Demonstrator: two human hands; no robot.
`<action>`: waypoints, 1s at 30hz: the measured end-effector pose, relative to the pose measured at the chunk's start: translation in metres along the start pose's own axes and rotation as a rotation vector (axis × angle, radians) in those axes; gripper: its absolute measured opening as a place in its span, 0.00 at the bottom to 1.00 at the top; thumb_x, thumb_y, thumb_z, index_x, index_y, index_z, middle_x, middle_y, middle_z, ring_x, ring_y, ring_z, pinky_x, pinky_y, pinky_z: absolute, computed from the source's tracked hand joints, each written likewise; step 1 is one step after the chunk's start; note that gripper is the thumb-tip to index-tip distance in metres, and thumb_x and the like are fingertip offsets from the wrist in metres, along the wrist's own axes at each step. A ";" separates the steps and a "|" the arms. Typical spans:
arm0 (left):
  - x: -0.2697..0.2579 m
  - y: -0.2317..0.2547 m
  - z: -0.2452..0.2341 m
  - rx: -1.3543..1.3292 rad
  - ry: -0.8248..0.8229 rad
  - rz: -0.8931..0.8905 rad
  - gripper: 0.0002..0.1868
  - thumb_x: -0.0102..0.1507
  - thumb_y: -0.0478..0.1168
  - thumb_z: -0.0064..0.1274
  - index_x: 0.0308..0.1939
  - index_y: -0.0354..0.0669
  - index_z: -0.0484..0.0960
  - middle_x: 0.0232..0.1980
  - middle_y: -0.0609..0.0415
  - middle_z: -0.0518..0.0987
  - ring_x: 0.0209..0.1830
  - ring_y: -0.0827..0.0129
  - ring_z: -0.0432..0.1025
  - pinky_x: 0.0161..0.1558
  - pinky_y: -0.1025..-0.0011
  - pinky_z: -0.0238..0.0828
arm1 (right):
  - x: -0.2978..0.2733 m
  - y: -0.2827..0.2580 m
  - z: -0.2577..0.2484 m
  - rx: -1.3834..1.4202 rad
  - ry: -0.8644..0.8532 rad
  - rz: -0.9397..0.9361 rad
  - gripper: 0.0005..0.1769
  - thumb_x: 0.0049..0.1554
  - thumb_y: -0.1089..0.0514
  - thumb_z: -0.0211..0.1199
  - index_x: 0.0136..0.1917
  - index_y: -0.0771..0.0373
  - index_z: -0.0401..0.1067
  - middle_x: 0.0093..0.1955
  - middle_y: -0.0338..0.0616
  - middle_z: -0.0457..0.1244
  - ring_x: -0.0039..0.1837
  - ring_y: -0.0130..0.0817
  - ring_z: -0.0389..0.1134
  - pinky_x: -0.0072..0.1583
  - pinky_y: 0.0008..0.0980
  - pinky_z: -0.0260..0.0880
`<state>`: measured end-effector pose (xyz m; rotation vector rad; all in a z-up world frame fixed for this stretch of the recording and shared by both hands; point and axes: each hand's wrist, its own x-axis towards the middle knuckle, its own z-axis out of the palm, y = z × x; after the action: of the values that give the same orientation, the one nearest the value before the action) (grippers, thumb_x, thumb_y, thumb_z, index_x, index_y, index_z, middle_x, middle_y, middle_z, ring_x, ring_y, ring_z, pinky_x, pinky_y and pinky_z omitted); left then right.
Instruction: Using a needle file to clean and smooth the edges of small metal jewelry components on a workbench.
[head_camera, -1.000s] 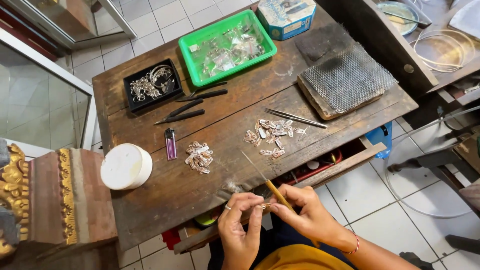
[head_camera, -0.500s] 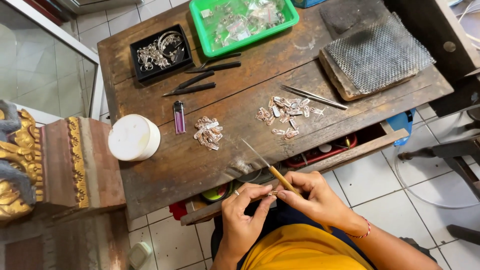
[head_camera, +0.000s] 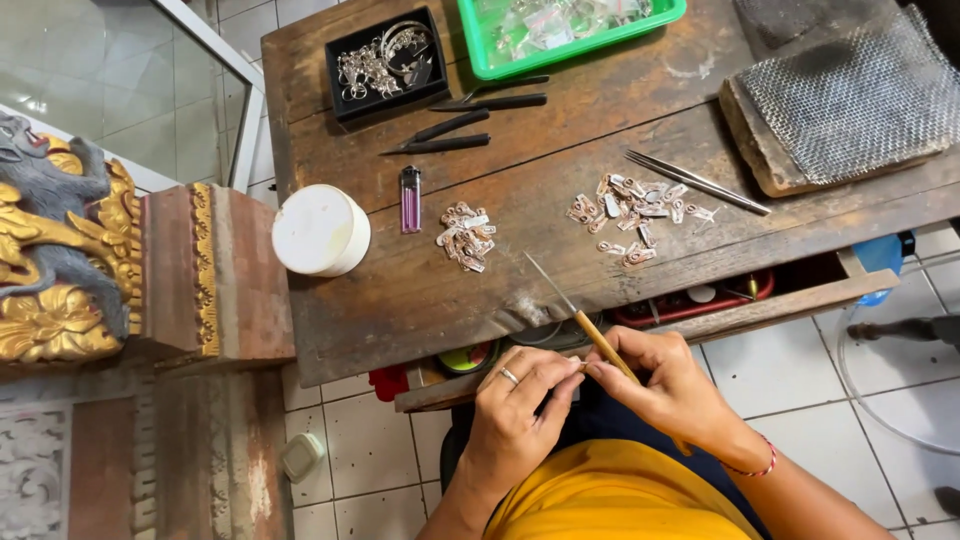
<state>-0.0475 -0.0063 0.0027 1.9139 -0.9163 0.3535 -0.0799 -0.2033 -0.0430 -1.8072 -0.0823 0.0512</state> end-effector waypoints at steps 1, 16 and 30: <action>0.000 -0.001 0.000 0.002 0.000 -0.008 0.02 0.66 0.29 0.56 0.43 0.33 0.80 0.42 0.46 0.80 0.39 0.56 0.75 0.46 0.63 0.75 | 0.000 -0.003 0.002 0.002 -0.006 0.004 0.09 0.58 0.56 0.65 0.37 0.59 0.76 0.27 0.27 0.54 0.30 0.16 0.47 0.32 0.23 0.43; -0.007 -0.049 -0.001 0.371 0.240 -0.093 0.05 0.63 0.37 0.63 0.40 0.42 0.84 0.33 0.56 0.72 0.32 0.58 0.72 0.37 0.64 0.71 | -0.020 -0.001 0.008 -0.368 0.183 -0.239 0.21 0.64 0.65 0.57 0.70 0.68 0.70 0.18 0.35 0.53 0.23 0.33 0.60 0.30 0.25 0.57; -0.016 -0.048 -0.003 0.396 0.091 -0.164 0.06 0.69 0.37 0.59 0.47 0.39 0.81 0.41 0.51 0.75 0.38 0.57 0.70 0.45 0.60 0.67 | -0.032 0.043 0.022 -0.878 0.079 -0.414 0.21 0.68 0.63 0.67 0.73 0.58 0.73 0.36 0.34 0.68 0.27 0.29 0.57 0.34 0.32 0.57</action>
<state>-0.0233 0.0160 -0.0357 2.2956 -0.6572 0.5514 -0.1118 -0.1950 -0.0902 -2.6222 -0.4806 -0.4096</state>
